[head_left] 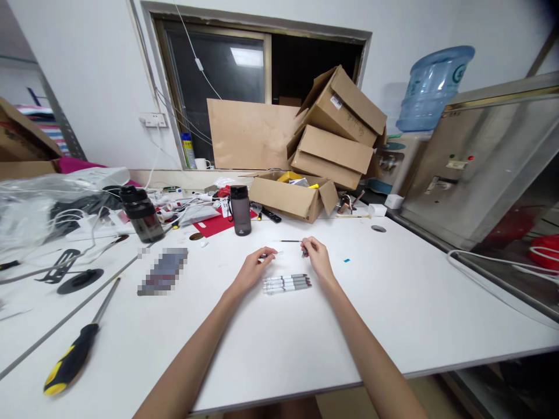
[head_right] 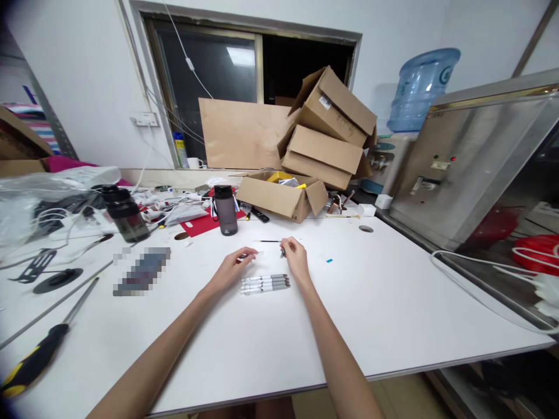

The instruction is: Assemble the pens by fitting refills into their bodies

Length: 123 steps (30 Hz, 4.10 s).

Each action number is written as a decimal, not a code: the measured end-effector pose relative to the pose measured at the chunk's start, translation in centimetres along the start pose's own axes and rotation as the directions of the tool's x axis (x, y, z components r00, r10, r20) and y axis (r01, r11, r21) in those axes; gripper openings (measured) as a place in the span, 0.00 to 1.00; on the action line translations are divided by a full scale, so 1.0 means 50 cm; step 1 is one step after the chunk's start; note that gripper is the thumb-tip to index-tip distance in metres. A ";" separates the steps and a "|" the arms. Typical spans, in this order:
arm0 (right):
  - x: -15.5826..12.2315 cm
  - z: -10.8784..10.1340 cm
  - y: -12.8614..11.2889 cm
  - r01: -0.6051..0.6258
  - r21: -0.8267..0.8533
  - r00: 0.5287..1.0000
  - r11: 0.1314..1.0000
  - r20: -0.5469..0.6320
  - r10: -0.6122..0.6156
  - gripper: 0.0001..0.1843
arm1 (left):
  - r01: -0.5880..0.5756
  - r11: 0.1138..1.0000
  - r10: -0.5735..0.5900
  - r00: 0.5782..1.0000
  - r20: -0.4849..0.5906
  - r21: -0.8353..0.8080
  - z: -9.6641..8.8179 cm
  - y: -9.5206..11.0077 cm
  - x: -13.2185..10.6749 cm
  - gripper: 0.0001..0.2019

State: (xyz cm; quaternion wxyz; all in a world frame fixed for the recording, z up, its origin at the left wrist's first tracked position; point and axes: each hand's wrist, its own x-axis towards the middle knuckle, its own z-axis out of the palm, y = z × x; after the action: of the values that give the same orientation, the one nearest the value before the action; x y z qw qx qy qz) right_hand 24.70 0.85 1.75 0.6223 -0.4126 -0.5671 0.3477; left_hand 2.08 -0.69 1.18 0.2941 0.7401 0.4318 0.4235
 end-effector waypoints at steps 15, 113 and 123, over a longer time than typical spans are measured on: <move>0.004 -0.008 0.009 0.034 -0.099 0.999 0.994 -0.032 -0.038 0.16 | -0.028 0.999 0.028 0.999 0.015 0.032 -0.004 0.004 -0.003 0.19; 0.009 -0.017 0.035 -0.029 -0.153 1.000 0.988 -0.014 0.027 0.16 | 0.109 0.985 -0.118 0.991 -0.063 -0.135 -0.014 -0.011 0.014 0.18; 0.015 -0.018 0.032 -0.006 0.024 0.994 1.000 -0.113 0.008 0.13 | 0.120 0.981 -0.133 0.988 -0.074 -0.156 -0.016 -0.020 0.015 0.18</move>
State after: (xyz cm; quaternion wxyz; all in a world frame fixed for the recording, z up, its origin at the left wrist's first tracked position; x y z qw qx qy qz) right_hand 25.74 2.09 0.57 0.6571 -0.4264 -0.5254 0.3324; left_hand 1.19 0.48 1.01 0.3570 0.6683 0.4567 0.4662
